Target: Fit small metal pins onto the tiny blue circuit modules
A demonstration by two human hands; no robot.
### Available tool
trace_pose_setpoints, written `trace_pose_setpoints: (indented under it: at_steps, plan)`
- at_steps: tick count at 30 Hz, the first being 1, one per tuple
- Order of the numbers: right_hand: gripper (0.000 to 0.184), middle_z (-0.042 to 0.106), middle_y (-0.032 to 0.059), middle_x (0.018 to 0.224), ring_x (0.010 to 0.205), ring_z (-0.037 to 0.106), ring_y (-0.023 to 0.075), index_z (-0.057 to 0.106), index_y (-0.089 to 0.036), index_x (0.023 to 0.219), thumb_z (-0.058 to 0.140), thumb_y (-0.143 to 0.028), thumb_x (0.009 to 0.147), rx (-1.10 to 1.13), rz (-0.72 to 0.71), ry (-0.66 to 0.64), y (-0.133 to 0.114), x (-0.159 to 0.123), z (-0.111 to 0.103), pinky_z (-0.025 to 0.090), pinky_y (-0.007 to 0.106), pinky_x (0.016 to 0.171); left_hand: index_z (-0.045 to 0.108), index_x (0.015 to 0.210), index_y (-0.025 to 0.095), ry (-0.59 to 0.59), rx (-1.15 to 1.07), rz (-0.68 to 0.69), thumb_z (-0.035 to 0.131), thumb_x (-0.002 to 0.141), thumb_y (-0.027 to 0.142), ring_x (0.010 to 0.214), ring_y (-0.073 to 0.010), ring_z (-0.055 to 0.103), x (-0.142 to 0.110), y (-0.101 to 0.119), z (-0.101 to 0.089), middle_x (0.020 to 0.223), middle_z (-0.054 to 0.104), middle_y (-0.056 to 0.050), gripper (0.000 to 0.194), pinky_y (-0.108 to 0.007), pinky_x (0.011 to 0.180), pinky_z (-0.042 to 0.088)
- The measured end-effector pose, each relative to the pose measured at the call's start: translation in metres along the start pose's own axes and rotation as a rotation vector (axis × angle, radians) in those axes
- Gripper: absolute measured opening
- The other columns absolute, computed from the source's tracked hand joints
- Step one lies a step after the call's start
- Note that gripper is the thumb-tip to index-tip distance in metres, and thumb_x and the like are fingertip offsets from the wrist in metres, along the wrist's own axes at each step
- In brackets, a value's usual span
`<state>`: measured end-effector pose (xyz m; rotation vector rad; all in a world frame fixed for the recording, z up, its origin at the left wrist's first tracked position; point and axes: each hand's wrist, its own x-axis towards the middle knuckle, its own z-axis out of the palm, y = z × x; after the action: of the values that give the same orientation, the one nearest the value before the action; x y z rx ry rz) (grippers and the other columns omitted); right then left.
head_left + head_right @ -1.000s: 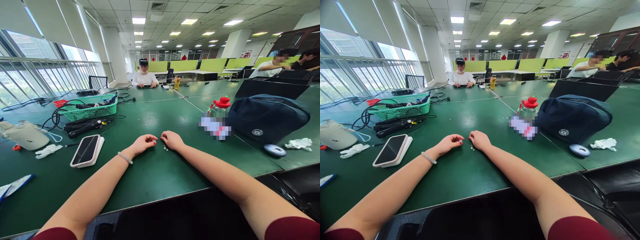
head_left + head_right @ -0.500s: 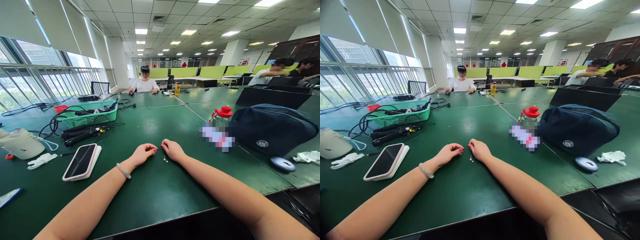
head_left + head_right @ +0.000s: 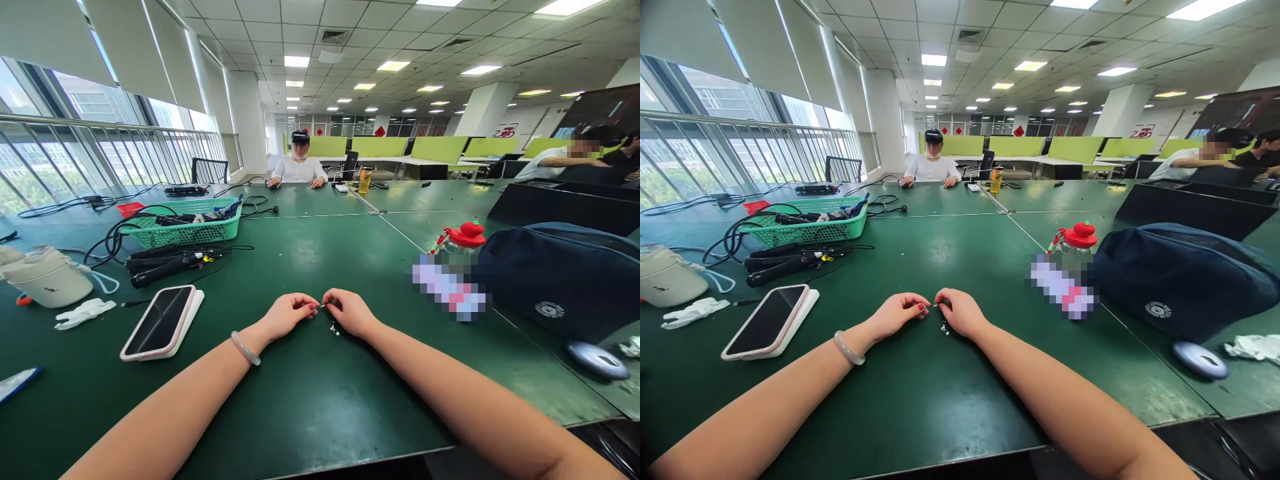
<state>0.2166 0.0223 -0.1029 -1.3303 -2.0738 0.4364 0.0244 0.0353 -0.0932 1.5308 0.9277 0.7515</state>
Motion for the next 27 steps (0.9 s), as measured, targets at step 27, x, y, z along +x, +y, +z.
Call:
trace_pose_setpoints:
  at_steps: [27]
  plan:
    - [0.014, 0.068, -0.0006, 0.085, 0.080, 0.061, 0.0147, 0.068, -0.023, 0.082, 0.055, -0.026, 0.078, 0.314, 0.200, 0.033, 0.009, -0.002, -0.003, 0.044, 0.027, 0.077, 0.058, 0.108, 0.013, 0.106, 0.007, -0.207, 0.069, 0.062, 0.019, 0.057, -0.0070, 0.053, 0.007, 0.009, -0.002, 0.085, 0.060, -0.006, 0.048, -0.022, 0.057, 0.045]
